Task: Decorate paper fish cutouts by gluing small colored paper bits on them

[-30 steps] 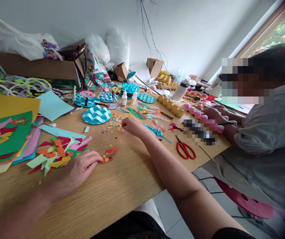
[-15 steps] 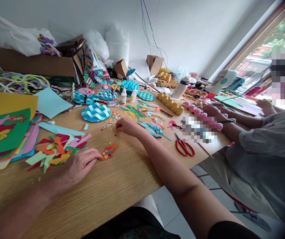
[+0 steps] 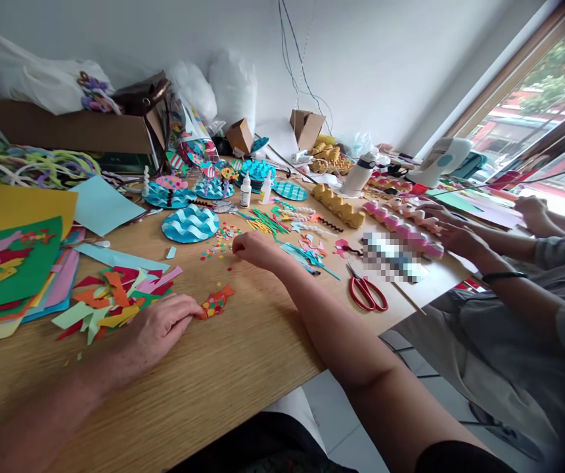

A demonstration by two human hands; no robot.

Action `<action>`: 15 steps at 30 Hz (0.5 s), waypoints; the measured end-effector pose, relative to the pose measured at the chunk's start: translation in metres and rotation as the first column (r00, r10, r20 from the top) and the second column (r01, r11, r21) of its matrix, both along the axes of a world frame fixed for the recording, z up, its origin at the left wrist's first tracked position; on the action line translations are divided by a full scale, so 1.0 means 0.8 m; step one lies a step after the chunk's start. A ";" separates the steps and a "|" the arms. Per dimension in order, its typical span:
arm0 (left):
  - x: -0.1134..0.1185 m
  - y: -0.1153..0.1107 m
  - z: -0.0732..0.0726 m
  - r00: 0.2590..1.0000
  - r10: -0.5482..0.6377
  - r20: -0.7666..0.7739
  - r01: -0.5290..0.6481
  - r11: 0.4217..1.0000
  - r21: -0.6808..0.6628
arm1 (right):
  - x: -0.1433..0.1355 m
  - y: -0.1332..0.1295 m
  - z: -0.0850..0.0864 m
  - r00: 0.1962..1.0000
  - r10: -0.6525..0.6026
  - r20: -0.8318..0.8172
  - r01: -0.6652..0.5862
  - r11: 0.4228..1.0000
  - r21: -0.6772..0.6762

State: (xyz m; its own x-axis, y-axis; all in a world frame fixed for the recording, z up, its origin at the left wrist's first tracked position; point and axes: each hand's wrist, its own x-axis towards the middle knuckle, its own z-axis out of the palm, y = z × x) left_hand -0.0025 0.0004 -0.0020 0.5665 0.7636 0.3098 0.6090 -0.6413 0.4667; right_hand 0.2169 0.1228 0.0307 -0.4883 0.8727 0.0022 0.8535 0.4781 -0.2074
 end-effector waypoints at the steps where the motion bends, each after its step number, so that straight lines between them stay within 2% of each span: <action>1: 0.000 0.000 0.001 1.000 0.004 -0.003 -0.004 1.000 0.002 | -0.001 0.001 -0.003 1.000 -0.004 -0.012 0.004 1.000 0.018; 7: 0.000 -0.001 0.001 1.000 0.008 0.003 -0.008 1.000 -0.001 | -0.005 0.009 -0.018 0.999 -0.026 -0.044 0.029 0.998 0.057; 11: 0.000 -0.002 0.002 1.000 0.012 -0.002 -0.012 1.000 -0.022 | -0.001 0.009 -0.013 0.993 -0.113 -0.026 0.115 0.988 0.100; 15: 0.001 -0.002 0.006 1.000 0.019 -0.006 -0.020 0.999 -0.031 | -0.002 0.006 -0.009 0.996 -0.087 -0.013 0.088 0.992 0.091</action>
State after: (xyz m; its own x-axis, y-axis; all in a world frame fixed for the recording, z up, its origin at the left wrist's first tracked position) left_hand -0.0013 -0.0011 0.0026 0.5532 0.7838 0.2822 0.6240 -0.6143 0.4830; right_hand 0.2152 0.1274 0.0238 -0.4094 0.9081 0.0883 0.8912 0.4188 -0.1744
